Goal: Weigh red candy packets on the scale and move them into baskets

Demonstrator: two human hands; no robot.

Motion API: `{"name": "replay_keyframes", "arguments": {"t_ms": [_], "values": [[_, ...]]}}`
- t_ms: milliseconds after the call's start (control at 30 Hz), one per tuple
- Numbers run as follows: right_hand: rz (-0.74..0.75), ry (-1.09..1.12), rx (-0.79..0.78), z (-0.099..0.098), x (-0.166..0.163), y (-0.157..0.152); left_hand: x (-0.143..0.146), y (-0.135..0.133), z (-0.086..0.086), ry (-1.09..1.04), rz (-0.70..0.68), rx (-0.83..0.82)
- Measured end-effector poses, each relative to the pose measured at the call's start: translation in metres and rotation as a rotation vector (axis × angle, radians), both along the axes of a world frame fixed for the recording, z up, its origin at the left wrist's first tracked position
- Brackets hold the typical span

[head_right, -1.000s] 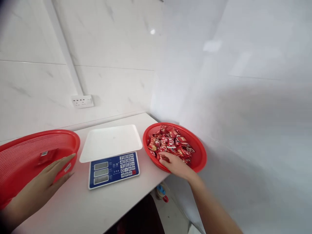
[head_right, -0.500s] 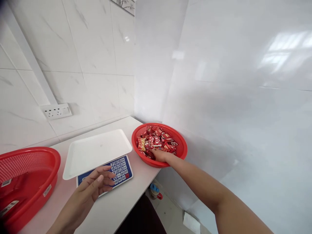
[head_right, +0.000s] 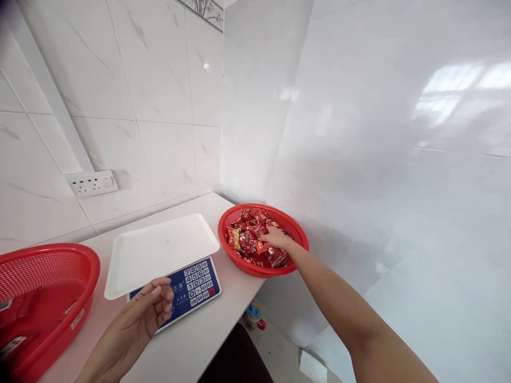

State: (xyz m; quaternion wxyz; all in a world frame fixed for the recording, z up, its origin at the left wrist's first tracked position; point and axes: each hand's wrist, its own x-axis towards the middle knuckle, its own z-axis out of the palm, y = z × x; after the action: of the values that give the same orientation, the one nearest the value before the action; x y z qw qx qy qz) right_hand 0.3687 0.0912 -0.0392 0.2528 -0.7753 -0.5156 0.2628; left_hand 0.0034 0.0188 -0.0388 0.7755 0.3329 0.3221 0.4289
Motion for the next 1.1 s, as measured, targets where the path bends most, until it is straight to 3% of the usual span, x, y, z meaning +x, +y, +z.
{"name": "replay_keyframes", "arguments": {"t_ms": [133, 300, 533, 767, 933, 1100], "values": [[-0.055, 0.131, -0.004, -0.001, -0.007, 0.001, -0.001, -0.002, 0.002, -0.003, 0.001, 0.001], [0.011, 0.201, 0.023, -0.002, -0.01, 0.0, -0.003, -0.003, 0.003, -0.007, 0.002, 0.008], [0.103, 0.061, 0.061, -0.008, -0.005, 0.003, -0.004, -0.002, 0.002, -0.014, -0.007, 0.014], [0.153, -0.115, 0.19, -0.012, -0.021, 0.025, -0.005, -0.003, 0.007, -0.001, 0.011, 0.008], [0.146, -0.109, 0.299, 0.005, -0.042, 0.031, -0.006, -0.002, 0.007, -0.014, 0.016, 0.002], [0.273, 0.028, 0.319, 0.017, -0.1, 0.043, -0.003, -0.004, 0.006, -0.037, -0.003, 0.037]]}}
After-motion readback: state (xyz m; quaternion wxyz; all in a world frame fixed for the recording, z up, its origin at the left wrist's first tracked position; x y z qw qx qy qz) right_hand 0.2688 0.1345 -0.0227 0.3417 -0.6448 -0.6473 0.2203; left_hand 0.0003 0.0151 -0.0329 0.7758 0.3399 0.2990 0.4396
